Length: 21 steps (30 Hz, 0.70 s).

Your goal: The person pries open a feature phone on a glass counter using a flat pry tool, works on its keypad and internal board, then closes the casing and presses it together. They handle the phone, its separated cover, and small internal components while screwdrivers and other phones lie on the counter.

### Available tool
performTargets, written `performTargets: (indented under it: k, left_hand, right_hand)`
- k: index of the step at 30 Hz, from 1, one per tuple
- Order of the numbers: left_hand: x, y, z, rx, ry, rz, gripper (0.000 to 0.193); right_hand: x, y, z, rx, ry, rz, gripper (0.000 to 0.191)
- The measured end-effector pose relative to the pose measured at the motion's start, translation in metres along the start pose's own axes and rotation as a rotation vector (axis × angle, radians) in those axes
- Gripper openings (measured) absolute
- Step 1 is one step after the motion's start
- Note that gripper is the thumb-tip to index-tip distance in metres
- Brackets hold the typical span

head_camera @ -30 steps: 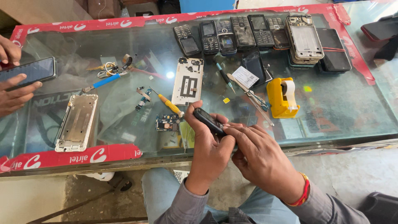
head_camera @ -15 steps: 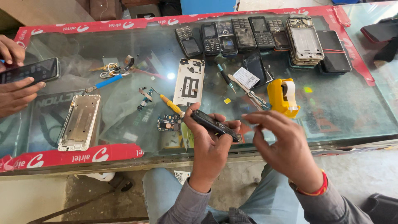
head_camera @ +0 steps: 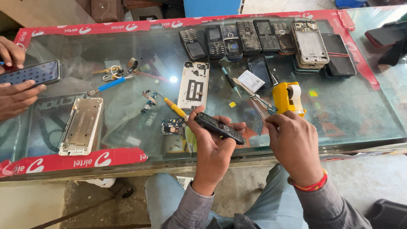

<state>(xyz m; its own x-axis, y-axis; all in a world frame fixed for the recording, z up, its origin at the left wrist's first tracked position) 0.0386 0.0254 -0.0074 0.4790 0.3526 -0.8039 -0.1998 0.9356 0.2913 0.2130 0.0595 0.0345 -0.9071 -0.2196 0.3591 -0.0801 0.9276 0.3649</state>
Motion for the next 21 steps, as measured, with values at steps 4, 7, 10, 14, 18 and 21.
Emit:
performTargets:
  k: [4,7,10,14,18,21]
  left_hand:
    - [0.0,0.0,0.0,-0.012,0.015,-0.004,0.082]
    - [0.001,0.0,0.0,-0.005,0.022,-0.009,0.084]
    - [0.002,0.0,0.0,-0.007,0.017,-0.009,0.083]
    - [0.002,0.001,-0.001,-0.006,0.035,0.0,0.083]
    - [0.004,0.002,-0.001,-0.009,0.021,-0.01,0.084]
    - [0.004,0.002,-0.001,-0.009,0.003,-0.031,0.084]
  right_hand:
    - [-0.008,0.008,0.001,0.163,0.019,0.083,0.015]
    - [-0.01,0.008,0.006,0.247,-0.076,0.133,0.014]
    - [-0.008,0.006,0.007,0.215,-0.084,0.114,0.013]
    - [-0.003,0.0,0.006,0.128,-0.018,0.083,0.016]
    - [-0.002,-0.004,0.002,0.124,0.098,0.066,0.016]
    - [-0.006,-0.004,0.002,0.174,0.136,0.106,0.022]
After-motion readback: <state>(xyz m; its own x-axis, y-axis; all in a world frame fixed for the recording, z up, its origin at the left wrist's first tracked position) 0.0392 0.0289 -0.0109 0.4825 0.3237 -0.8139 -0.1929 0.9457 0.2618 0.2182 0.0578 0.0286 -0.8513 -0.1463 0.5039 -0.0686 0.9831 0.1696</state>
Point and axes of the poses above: each hand's wrist, its own y-axis towards the middle knuckle, its own z-axis out of the palm, x = y × z, the point moved 5 cm from there along y, towards the middle knuckle, and after that the axes turned 7 degrees about z, right-handed, at the moved point
